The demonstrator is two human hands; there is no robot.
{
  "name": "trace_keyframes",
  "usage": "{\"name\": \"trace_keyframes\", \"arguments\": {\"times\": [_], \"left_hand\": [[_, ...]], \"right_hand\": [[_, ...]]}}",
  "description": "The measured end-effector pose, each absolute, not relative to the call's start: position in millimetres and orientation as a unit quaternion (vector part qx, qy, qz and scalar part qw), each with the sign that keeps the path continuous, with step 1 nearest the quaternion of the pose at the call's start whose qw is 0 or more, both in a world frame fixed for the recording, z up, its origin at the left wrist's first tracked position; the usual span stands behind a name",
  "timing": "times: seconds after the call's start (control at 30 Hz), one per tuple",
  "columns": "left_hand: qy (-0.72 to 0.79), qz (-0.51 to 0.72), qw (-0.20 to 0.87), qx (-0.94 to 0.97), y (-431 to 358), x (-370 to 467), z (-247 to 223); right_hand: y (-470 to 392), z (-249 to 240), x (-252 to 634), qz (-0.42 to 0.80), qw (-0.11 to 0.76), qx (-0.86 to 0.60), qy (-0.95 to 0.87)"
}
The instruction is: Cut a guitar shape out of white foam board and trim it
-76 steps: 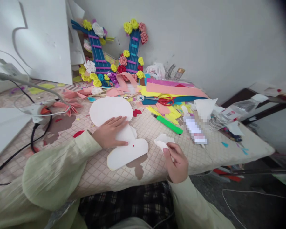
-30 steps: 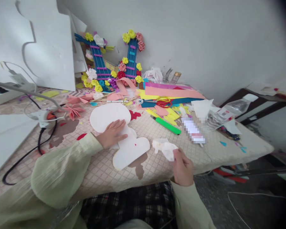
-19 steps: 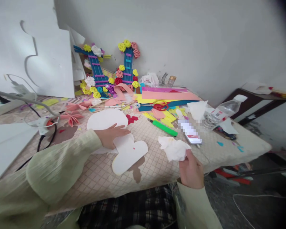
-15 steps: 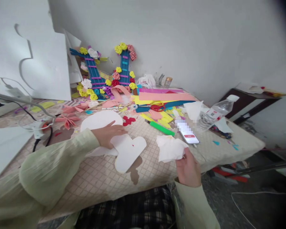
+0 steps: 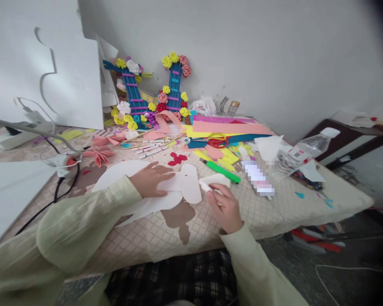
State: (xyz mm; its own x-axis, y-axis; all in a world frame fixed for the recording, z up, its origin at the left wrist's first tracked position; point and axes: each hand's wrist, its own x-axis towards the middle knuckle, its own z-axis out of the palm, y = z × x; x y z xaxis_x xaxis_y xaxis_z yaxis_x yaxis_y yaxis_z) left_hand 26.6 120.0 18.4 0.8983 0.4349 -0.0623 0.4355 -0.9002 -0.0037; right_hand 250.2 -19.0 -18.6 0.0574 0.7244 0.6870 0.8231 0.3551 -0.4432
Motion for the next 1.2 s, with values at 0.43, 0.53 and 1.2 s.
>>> {"name": "trace_keyframes", "arguments": {"times": [0.43, 0.53, 1.2], "left_hand": [[0.211, -0.042, 0.045, 0.976, 108, 29, 10], [0.214, -0.042, 0.045, 0.975, 107, 28, 8], [0.216, -0.079, 0.084, 0.97, 105, 31, 13]], "right_hand": [[-9, -31, 222, -0.03, 0.161, -0.5, -0.85], [-19, -30, 226, -0.046, 0.16, -0.49, -0.855], [-11, -31, 233, -0.03, 0.156, -0.485, -0.86]]}}
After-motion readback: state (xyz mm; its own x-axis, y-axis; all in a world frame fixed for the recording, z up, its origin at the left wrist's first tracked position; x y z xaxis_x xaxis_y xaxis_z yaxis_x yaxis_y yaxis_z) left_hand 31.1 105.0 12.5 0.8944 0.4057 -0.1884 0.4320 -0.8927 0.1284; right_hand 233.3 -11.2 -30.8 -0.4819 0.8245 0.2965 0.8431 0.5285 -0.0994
